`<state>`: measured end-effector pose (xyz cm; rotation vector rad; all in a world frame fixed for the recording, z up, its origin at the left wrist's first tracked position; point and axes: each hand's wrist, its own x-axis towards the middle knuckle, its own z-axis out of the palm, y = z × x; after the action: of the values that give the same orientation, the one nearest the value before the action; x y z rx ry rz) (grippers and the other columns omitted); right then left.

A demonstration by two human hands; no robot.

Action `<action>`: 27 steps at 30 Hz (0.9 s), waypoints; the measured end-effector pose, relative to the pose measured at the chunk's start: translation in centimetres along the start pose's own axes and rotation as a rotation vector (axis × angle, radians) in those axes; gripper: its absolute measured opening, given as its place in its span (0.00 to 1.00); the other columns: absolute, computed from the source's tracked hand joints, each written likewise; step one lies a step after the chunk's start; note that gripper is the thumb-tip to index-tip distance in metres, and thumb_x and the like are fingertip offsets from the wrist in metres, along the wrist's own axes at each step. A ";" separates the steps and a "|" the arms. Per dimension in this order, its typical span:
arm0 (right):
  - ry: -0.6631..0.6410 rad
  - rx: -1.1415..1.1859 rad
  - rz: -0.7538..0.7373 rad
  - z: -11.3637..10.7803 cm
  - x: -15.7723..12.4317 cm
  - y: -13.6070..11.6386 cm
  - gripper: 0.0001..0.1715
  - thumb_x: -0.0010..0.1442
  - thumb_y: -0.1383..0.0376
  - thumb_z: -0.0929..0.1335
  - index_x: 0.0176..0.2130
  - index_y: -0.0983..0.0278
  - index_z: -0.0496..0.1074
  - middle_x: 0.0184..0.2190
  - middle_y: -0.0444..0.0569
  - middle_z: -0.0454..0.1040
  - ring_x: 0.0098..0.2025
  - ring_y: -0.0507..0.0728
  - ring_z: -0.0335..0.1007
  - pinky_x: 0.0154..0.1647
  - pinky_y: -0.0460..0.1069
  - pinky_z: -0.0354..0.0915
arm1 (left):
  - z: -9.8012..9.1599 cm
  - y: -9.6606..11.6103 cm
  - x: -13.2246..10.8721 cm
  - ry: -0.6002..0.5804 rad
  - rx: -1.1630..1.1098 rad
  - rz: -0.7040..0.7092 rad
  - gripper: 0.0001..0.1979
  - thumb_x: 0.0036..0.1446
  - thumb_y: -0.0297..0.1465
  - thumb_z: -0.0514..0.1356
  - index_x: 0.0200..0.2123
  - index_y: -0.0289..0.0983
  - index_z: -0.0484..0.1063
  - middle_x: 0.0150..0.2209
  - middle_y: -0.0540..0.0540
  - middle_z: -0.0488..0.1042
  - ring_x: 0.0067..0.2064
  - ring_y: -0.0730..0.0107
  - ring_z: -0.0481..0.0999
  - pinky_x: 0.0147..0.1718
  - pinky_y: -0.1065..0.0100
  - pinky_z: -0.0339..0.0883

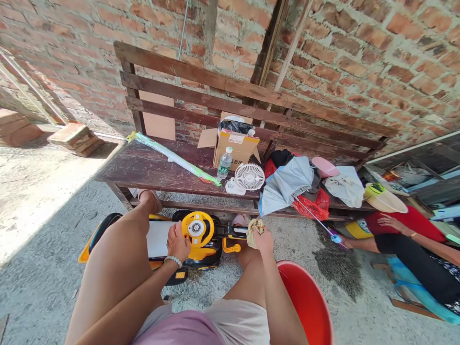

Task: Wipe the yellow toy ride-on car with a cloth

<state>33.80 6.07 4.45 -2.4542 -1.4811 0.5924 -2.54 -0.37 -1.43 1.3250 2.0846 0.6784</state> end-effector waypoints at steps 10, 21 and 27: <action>-0.030 -0.139 -0.321 6.1 -1.8 -5.5 0.20 0.71 0.54 0.67 0.55 0.62 0.77 0.53 0.59 0.82 0.60 0.67 0.77 0.68 0.59 0.64 | 1.3 3.2 -1.9 -0.258 0.404 0.421 0.38 0.67 0.27 0.55 0.79 0.41 0.59 0.83 0.37 0.47 0.84 0.41 0.43 0.78 0.31 0.38; 0.023 -0.229 -0.349 3.0 -0.4 0.0 0.24 0.68 0.60 0.69 0.61 0.61 0.75 0.64 0.62 0.76 0.69 0.72 0.66 0.79 0.66 0.47 | 1.9 4.6 -1.8 -0.386 0.619 0.326 0.39 0.61 0.20 0.54 0.75 0.43 0.68 0.84 0.40 0.40 0.84 0.42 0.38 0.76 0.26 0.35; 0.151 0.092 -0.081 -0.6 2.7 6.9 0.23 0.66 0.59 0.67 0.57 0.64 0.74 0.59 0.65 0.77 0.66 0.73 0.70 0.70 0.65 0.63 | 1.9 4.5 -1.9 -0.359 0.615 0.335 0.33 0.62 0.23 0.58 0.70 0.42 0.74 0.83 0.38 0.42 0.84 0.41 0.38 0.77 0.26 0.36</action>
<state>40.74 5.23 1.76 -2.3025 -1.4521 0.4391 2.26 -0.23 0.62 1.9880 1.8489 -0.1093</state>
